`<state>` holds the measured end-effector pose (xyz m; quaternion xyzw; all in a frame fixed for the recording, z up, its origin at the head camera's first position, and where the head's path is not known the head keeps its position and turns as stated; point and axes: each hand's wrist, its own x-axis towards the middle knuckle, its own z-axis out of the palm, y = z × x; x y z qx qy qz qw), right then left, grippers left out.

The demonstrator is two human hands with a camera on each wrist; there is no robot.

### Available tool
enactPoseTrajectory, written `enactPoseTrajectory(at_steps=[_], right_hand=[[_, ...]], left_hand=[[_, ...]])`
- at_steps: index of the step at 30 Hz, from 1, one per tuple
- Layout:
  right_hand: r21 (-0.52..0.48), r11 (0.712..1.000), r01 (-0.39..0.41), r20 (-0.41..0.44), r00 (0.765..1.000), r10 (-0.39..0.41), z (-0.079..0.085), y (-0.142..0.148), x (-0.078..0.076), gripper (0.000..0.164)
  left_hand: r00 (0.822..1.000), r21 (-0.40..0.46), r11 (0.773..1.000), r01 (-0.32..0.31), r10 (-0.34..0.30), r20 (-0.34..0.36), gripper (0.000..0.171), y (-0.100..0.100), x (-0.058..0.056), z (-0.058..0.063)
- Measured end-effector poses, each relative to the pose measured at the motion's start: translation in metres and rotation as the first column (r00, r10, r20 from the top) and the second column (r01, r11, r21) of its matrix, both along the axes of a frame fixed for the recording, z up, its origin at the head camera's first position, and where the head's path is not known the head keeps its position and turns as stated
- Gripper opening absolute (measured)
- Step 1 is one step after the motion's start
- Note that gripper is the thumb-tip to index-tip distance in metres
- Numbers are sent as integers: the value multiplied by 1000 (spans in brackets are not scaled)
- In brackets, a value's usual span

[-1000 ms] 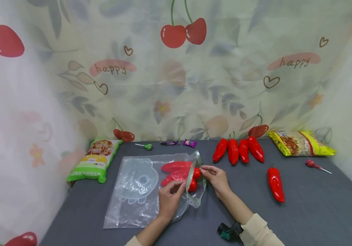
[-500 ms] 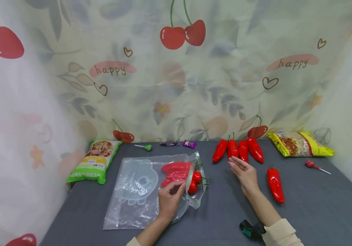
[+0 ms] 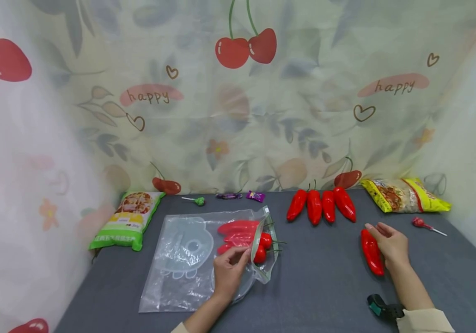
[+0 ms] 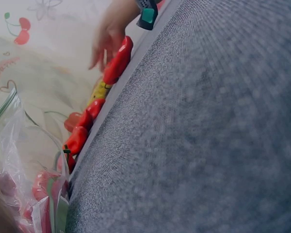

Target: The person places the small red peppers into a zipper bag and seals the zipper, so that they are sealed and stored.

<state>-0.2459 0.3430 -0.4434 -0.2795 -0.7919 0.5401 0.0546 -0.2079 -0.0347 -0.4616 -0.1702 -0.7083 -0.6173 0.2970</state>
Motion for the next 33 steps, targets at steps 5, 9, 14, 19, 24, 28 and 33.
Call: enactPoseTrajectory(at_steps=[5, 9, 14, 19, 24, 28, 33], right_hand=[[103, 982, -158, 93, 985, 148, -5, 4, -1, 77], [152, 977, -152, 53, 988, 145, -3, -2, -1, 66], [77, 988, -133, -42, 990, 137, 5, -17, -4, 61], [-267, 947, -178, -203, 971, 125, 13, -52, -7, 65], [-508, 836, -208, -394, 919, -11, 8, -101, -16, 30], [-510, 843, -169, -419, 905, -72, -4, -133, -25, 23], [-468, 875, -122, -386, 919, -78, -18, -160, -33, 32]], left_hand=[[1000, -1, 1000, -4, 4, 2, 7, 0, 0, 0], [1000, 2, 1000, 3, -3, -7, 7, 0, -1, 0], [1000, 2, 1000, 8, -8, -21, 7, 0, -2, 0], [1000, 2, 1000, 10, -10, -9, 7, -1, -3, 1], [1000, 4, 1000, 13, -12, -12, 7, -1, -2, 2], [1000, 7, 1000, 20, -20, -19, 7, 0, -2, 1], [999, 5, 1000, 18, -17, -30, 7, 0, -1, -1]])
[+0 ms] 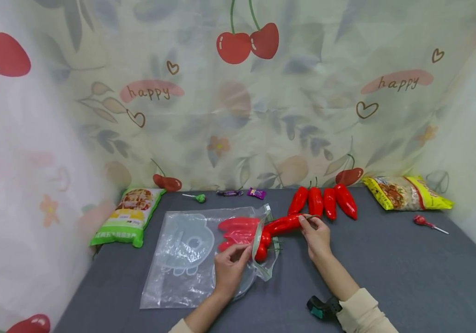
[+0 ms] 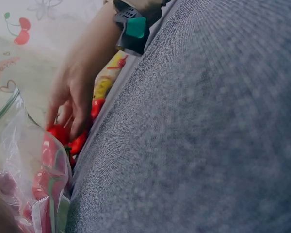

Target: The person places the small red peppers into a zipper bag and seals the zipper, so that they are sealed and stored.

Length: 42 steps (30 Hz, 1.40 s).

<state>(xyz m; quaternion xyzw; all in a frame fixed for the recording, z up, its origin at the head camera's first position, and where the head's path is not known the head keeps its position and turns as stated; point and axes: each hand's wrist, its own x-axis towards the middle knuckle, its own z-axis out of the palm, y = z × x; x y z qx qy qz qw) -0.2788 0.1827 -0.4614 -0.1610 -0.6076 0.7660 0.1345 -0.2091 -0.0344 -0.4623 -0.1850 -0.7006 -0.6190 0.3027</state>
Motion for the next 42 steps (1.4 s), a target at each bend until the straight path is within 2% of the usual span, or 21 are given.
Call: enactPoseTrajectory(at_steps=[7, 11, 13, 15, 18, 20, 23, 27, 30, 32, 35, 37, 39, 42], right_hand=[[-57, 998, -40, -15, 999, 39, -6, -21, -8, 34], [14, 997, -74, -1, 997, 74, -10, -33, -11, 39], [82, 991, -103, 2, 995, 103, -11, -39, -11, 36], [145, 976, -161, 19, 987, 160, -13, -44, -12, 33], [232, 935, -267, 60, 964, 260, -14, -52, -11, 29], [250, 915, -316, 82, 949, 305, -14, -54, -10, 28], [264, 902, -341, 89, 940, 329, -13, -53, -10, 27], [262, 896, -359, 89, 933, 348, -8, -41, -9, 28], [273, 884, -380, 113, 925, 363, -3, -28, -10, 30], [269, 888, -372, 121, 928, 352, 0, -19, -12, 31], [213, 919, -333, 82, 943, 323, 5, -9, -18, 36], [141, 956, -257, 29, 966, 256, 8, -3, -24, 39], [99, 982, -162, -16, 986, 165, 10, 1, -31, 40], [116, 993, -11, -45, 999, 16, 12, 7, -44, 40]], left_hand=[[1000, 20, 1000, 20, -20, -5, 7, -1, -1, -1], [999, 27, 999, 31, -32, 13, 7, -4, -1, -1], [999, 31, 999, 37, -37, 27, 7, -5, -2, 0], [999, 29, 999, 41, -42, 25, 7, -6, -3, 0], [999, 25, 999, 48, -48, 13, 6, -7, -4, 0], [998, 25, 998, 62, -62, 1, 6, -6, -4, 0], [997, 29, 996, 81, -81, 0, 7, -5, -5, -1], [991, 63, 991, 117, -120, 51, 9, -4, -4, -1], [989, 79, 989, 122, -127, 72, 9, -4, -4, -1], [992, 79, 991, 109, -114, 62, 8, -4, -4, 0], [996, 75, 994, 77, -80, 42, 7, -4, -5, 0], [996, 83, 994, 71, -75, 53, 7, -4, -5, 0], [994, 89, 993, 77, -83, 67, 7, -4, -4, -1], [990, 100, 990, 96, -105, 91, 7, -2, -3, -3]])
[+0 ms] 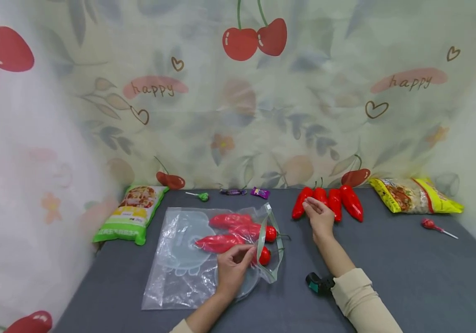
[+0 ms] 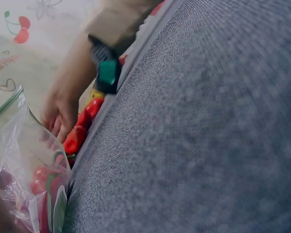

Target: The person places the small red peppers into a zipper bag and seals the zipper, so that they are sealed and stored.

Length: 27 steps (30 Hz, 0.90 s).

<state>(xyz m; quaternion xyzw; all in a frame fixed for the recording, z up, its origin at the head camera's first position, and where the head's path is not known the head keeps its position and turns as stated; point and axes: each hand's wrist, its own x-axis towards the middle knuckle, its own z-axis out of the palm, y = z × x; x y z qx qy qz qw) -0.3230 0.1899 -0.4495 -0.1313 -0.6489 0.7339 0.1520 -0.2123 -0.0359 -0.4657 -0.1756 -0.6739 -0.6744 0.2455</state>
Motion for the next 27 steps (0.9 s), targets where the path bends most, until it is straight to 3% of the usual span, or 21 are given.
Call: enactPoseTrajectory(at_steps=[5, 9, 13, 16, 18, 20, 22, 25, 27], right_hand=[[182, 978, 100, -5, 995, -101, 1, 8, -24, 45], [417, 899, 135, 49, 984, -170, -3, 13, -39, 50], [578, 812, 84, 102, 979, -174, -8, 14, -46, 54], [621, 783, 21, 143, 980, -140, -11, 10, -47, 55], [624, 781, -11, 160, 981, -114, -13, 7, -47, 54], [597, 802, -24, 164, 982, -92, -15, 5, -48, 53], [535, 845, -26, 144, 988, -61, -16, 3, -47, 52], [365, 930, -37, 98, 995, 1, -12, 1, -42, 56], [199, 978, -62, 66, 997, 49, -5, -2, -34, 63]], left_hand=[[1000, 5, 1000, 16, -16, 2, 7, 5, 3, 0], [1000, 4, 1000, 27, -27, -2, 7, 8, 5, 1], [998, -6, 1000, 24, -25, -52, 7, 10, 5, -3], [997, 0, 1000, 20, -20, -79, 7, 9, -1, -13], [997, 3, 1000, 14, -13, -81, 8, 7, -6, -19], [997, 3, 1000, 7, -7, -70, 8, 5, -5, -17], [998, -4, 1000, -4, 4, -62, 8, 3, -2, -11], [999, -9, 1000, -20, 19, -47, 6, 2, 3, 1], [999, -5, 1000, -20, 20, -39, 6, 0, 2, 2]])
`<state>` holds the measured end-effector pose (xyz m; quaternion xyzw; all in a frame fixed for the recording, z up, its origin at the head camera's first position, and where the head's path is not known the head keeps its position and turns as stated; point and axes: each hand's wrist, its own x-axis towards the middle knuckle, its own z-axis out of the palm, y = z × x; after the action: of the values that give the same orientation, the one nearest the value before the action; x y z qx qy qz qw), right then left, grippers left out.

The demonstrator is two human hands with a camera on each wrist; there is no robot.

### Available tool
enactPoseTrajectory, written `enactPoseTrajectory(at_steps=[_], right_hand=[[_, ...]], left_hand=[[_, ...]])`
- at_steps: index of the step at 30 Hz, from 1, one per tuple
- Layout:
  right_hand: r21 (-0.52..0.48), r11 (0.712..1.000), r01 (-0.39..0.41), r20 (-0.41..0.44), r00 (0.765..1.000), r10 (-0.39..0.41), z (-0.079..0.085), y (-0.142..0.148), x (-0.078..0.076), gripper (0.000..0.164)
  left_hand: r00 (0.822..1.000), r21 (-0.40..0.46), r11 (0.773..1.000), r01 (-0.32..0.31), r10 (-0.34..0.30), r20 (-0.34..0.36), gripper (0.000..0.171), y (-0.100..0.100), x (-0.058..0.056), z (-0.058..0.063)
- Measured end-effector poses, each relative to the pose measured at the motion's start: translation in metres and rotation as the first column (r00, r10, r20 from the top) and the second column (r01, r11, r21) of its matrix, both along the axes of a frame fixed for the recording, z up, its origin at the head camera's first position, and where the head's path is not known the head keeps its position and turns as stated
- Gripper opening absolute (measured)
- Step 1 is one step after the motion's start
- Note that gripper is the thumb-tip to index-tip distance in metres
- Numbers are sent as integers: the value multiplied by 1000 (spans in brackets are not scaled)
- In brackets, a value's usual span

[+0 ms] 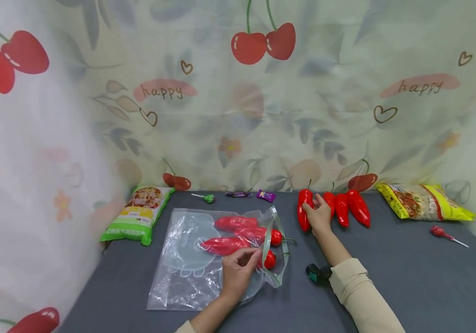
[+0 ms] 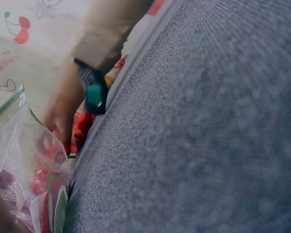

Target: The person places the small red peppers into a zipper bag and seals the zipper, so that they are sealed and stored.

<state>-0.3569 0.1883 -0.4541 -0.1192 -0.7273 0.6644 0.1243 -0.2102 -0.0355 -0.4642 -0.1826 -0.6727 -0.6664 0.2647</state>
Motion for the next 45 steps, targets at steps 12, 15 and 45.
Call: enactPoseTrajectory(at_steps=[12, 15, 45], right_hand=[[-622, 782, -38, -57, 998, 3, 19, -32, 49, 72], [-615, 787, -46, -95, 995, -16, 11, -38, 51, 53], [-180, 957, -226, 21, 972, 233, -17, -55, 94, 31]], left_hand=[[1000, -17, 1000, -19, 19, -20, 8, -7, -6, 1], [1000, -8, 1000, -4, 4, 5, 8, -6, -4, 2], [996, -8, 1000, 1, -1, -84, 8, 1, -17, -28]])
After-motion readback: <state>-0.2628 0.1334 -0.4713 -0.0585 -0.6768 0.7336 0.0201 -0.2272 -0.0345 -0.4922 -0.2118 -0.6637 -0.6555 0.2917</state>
